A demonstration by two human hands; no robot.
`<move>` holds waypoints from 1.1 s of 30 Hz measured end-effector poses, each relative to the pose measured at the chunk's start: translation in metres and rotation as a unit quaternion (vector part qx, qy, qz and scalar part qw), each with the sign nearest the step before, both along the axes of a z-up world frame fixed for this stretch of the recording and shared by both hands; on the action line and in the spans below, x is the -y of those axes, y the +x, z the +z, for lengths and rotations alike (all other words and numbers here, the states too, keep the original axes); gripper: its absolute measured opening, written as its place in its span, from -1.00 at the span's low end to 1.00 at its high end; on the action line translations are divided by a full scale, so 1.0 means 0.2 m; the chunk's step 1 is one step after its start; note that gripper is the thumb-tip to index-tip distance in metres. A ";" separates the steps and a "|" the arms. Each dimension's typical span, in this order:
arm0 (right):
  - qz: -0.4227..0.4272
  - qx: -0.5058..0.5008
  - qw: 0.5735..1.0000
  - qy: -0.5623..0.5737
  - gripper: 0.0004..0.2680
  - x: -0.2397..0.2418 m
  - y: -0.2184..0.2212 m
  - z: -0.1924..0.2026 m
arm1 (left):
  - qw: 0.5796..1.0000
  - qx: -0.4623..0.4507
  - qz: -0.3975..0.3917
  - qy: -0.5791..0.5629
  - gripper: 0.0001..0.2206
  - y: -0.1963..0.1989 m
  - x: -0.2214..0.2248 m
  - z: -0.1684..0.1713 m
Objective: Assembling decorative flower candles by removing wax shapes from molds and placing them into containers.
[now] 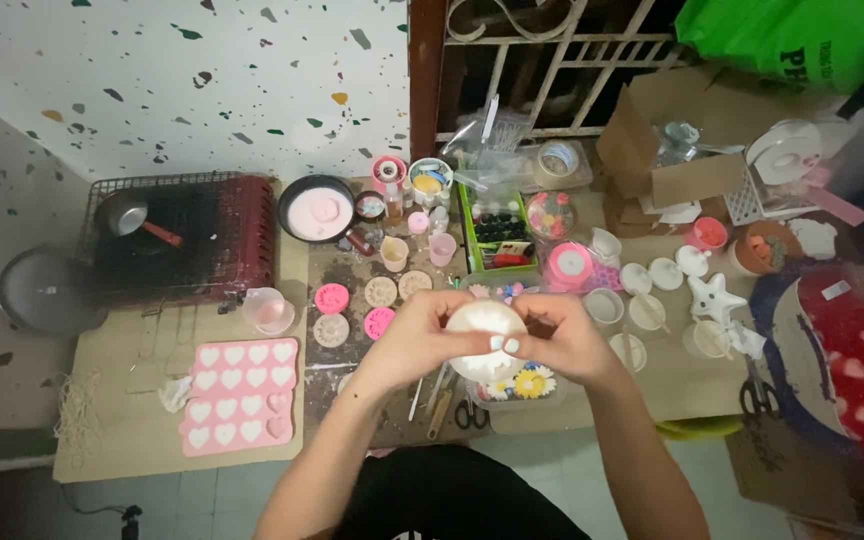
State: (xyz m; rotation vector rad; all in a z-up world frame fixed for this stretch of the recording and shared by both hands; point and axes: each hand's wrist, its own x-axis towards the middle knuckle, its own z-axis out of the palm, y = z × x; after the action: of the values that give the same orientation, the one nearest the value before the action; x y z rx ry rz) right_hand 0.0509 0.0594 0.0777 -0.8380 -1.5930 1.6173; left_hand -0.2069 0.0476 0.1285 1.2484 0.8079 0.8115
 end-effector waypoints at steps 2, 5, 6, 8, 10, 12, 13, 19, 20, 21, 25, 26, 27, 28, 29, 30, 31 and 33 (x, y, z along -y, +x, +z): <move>0.014 -0.018 1.000 -0.012 -0.78 0.02 -0.04 0.11 | 1.000 0.006 -0.015 0.002 -0.76 -0.02 0.00 0.05; 0.031 -0.054 0.998 -0.029 -0.76 0.02 -0.03 0.09 | 0.999 0.035 -0.040 -0.004 -0.77 -0.04 0.00 0.06; 0.036 -0.069 0.996 -0.035 -0.74 0.01 -0.02 0.06 | 0.997 0.058 -0.051 -0.012 -0.77 -0.04 -0.01 0.05; 0.031 -0.087 0.994 -0.050 -0.73 0.02 -0.03 0.02 | 0.996 0.070 -0.062 -0.012 -0.77 -0.05 -0.02 0.05; 0.027 -0.105 0.992 -0.066 -0.71 0.03 -0.06 0.05 | 0.994 0.082 -0.074 -0.014 -0.76 -0.06 -0.03 0.04; 0.024 -0.135 0.985 -0.101 -0.66 0.04 -0.12 0.13 | 0.990 0.097 -0.101 0.005 -0.74 -0.07 -0.05 0.02; 0.025 -0.136 0.985 -0.100 -0.66 0.04 -0.13 0.10 | 0.990 0.096 -0.100 0.006 -0.74 -0.08 -0.06 0.04; -0.061 -0.009 0.985 0.164 -0.81 0.00 -0.09 0.04 | 0.999 -0.039 -0.025 0.018 -0.74 -0.09 -0.11 0.10; -0.081 0.029 0.985 0.147 -0.83 0.01 -0.12 0.11 | 0.999 -0.021 0.000 0.027 -0.73 -0.08 -0.11 0.09; -0.102 0.068 0.984 0.131 -0.85 0.02 -0.14 0.18 | 0.999 -0.003 0.025 0.036 -0.73 -0.08 -0.12 0.09; -0.059 0.016 0.992 0.106 -0.84 0.00 -0.18 0.36 | 0.997 -0.039 0.004 0.071 -0.75 -0.07 -0.12 0.12; -0.041 0.043 0.991 0.119 -0.83 -0.02 -0.17 0.35 | 0.996 -0.034 -0.011 0.076 -0.74 -0.08 -0.12 0.14; -0.022 0.070 0.989 0.131 -0.81 -0.03 -0.15 0.34 | 0.996 -0.029 -0.025 0.080 -0.73 -0.08 -0.12 0.16; -0.022 0.070 0.989 0.132 -0.81 -0.03 -0.15 0.35 | 0.996 -0.029 -0.025 0.081 -0.73 -0.09 -0.12 0.17; -0.009 0.039 0.992 0.118 -0.82 -0.03 -0.15 0.35 | 0.995 -0.009 -0.052 0.081 -0.72 -0.09 -0.13 0.19; 0.003 0.008 0.995 0.101 -0.83 -0.02 -0.15 0.36 | 0.994 0.011 -0.080 0.078 -0.70 -0.09 -0.13 0.19; 0.003 0.009 0.995 0.099 -0.83 -0.03 -0.14 0.29 | 0.994 0.011 -0.080 0.077 -0.70 -0.09 -0.13 0.18; -0.003 -0.100 0.995 0.021 -0.85 -0.04 -0.10 0.17 | 0.991 0.017 -0.098 0.093 -0.73 -0.09 -0.14 0.15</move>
State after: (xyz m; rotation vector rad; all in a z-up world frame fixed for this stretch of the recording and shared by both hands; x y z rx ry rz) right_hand 0.0305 0.0673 0.1114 -0.6366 -1.4768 1.6041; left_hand -0.2253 0.0756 0.1589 1.4505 0.5806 0.7593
